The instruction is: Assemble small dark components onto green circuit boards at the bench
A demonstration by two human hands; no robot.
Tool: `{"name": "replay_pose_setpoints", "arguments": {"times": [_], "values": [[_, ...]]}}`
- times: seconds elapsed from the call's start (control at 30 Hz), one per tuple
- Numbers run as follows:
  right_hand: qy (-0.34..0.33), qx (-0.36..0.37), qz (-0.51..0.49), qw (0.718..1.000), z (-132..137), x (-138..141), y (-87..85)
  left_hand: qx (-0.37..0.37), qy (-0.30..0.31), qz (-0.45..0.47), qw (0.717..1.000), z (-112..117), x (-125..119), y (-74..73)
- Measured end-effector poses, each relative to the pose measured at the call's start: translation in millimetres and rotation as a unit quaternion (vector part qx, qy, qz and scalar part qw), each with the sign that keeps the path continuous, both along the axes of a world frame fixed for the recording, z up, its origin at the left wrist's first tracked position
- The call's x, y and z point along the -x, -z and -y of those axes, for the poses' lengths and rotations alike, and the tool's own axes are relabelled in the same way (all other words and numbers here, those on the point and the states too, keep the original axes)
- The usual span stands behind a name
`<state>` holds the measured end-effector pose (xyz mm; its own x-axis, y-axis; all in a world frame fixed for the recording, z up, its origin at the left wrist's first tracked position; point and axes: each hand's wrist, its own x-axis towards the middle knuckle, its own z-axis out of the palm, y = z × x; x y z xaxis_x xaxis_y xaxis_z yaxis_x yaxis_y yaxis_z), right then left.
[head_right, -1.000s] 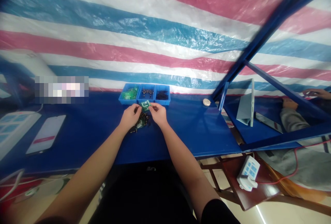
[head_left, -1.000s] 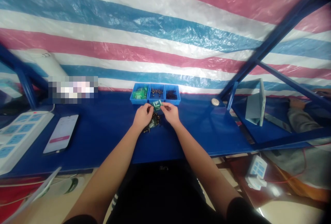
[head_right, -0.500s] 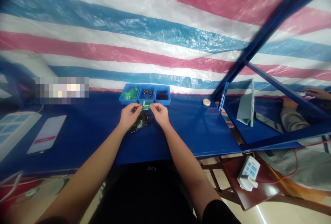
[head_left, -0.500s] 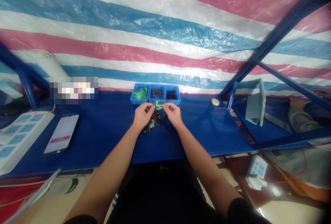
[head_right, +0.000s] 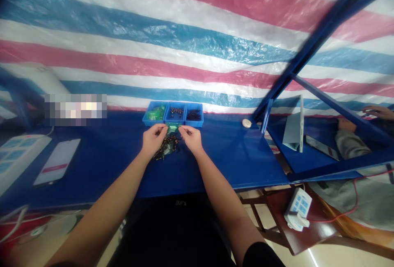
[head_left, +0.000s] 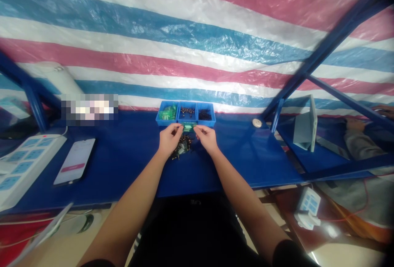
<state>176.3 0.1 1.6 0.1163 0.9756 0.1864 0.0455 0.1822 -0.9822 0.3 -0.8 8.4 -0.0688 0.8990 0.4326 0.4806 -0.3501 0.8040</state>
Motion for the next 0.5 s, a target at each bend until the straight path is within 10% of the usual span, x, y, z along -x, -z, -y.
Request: {"name": "replay_pose_setpoints", "arguments": {"times": [0.5], "values": [[-0.029, 0.004, -0.019, 0.999, -2.6, -4.2, 1.9, 0.023, 0.043, 0.006, 0.999, -1.3, 2.1, 0.7]]}}
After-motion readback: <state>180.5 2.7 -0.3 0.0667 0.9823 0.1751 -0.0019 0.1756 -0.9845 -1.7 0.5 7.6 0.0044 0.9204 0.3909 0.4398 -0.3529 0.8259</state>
